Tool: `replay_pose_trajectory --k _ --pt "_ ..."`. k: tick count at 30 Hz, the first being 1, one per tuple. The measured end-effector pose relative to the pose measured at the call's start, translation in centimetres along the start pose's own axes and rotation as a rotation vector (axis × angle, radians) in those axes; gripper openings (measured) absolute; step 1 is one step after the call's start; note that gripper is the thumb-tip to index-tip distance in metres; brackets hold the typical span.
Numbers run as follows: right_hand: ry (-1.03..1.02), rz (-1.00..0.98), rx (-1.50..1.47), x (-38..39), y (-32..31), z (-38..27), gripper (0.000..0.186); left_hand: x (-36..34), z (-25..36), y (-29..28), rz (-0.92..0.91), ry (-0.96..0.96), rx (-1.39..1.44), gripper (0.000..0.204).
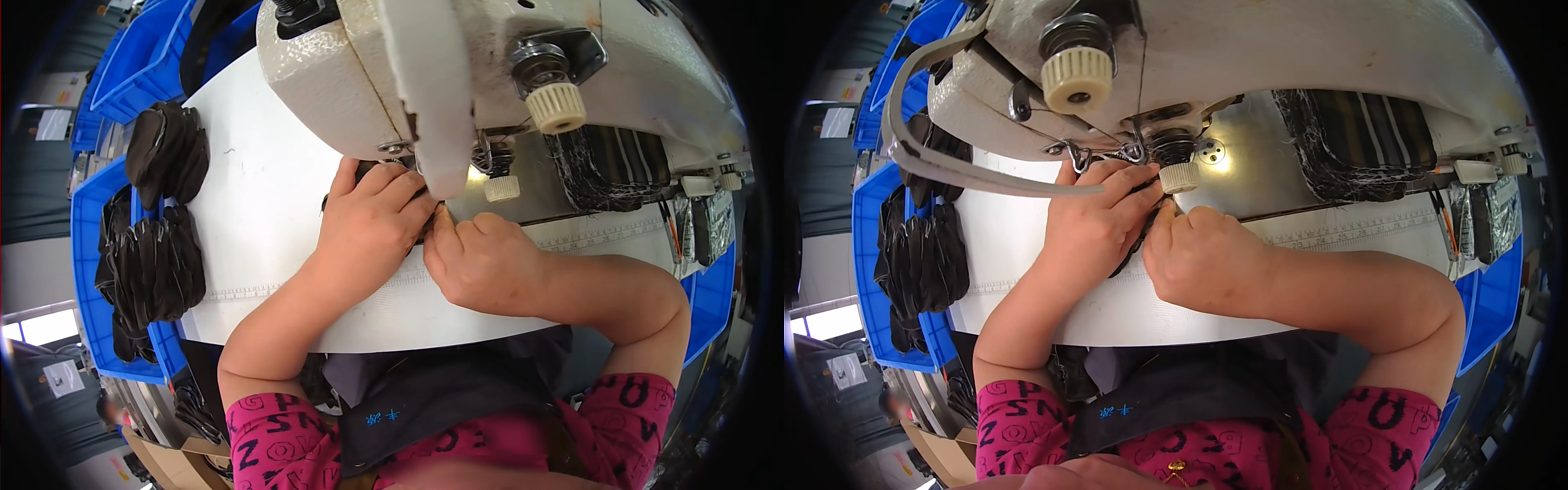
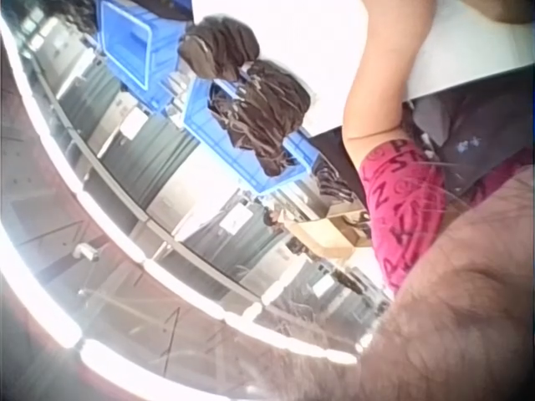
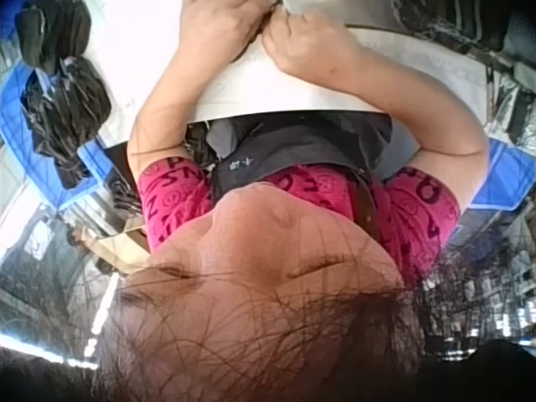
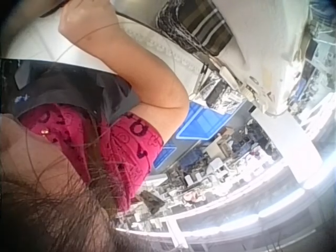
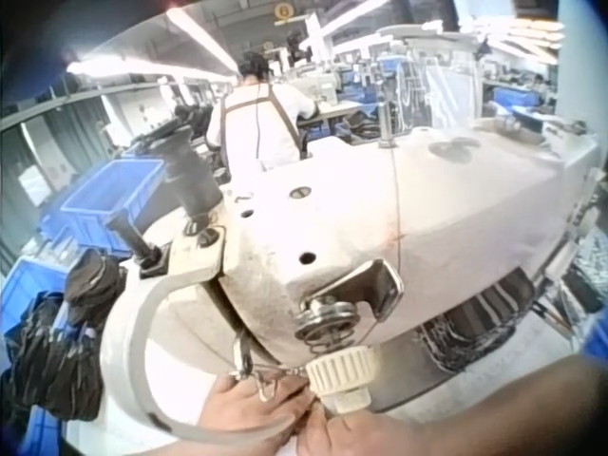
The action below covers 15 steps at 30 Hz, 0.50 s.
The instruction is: Sewing dark fabric pouches using an industrial sewing machine.
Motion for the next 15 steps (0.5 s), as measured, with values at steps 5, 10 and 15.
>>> replay_pose_trajectory --k 5,10,15 --pt "-0.026 -0.039 0.016 -0.05 -0.02 -0.28 0.032 0.10 0.20 0.15 -0.007 0.007 -0.039 0.031" --pt "-0.013 -0.064 0.019 0.20 0.05 -0.38 0.034 0.25 -0.05 0.35 0.014 0.013 -0.016 0.029" --pt "-0.026 -0.099 -0.034 0.10 -0.47 0.17 0.033 0.19 0.59 0.19 0.004 0.016 -0.041 0.032"
Point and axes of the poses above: each hand's wrist, its own x-axis away from the middle knuckle, its own y-axis out of the palm, z = x × y, the point moved 5 cm from there along -x, towards the middle knuckle, and after that the axes turned 8 degrees about z, right-handed, at the moved point
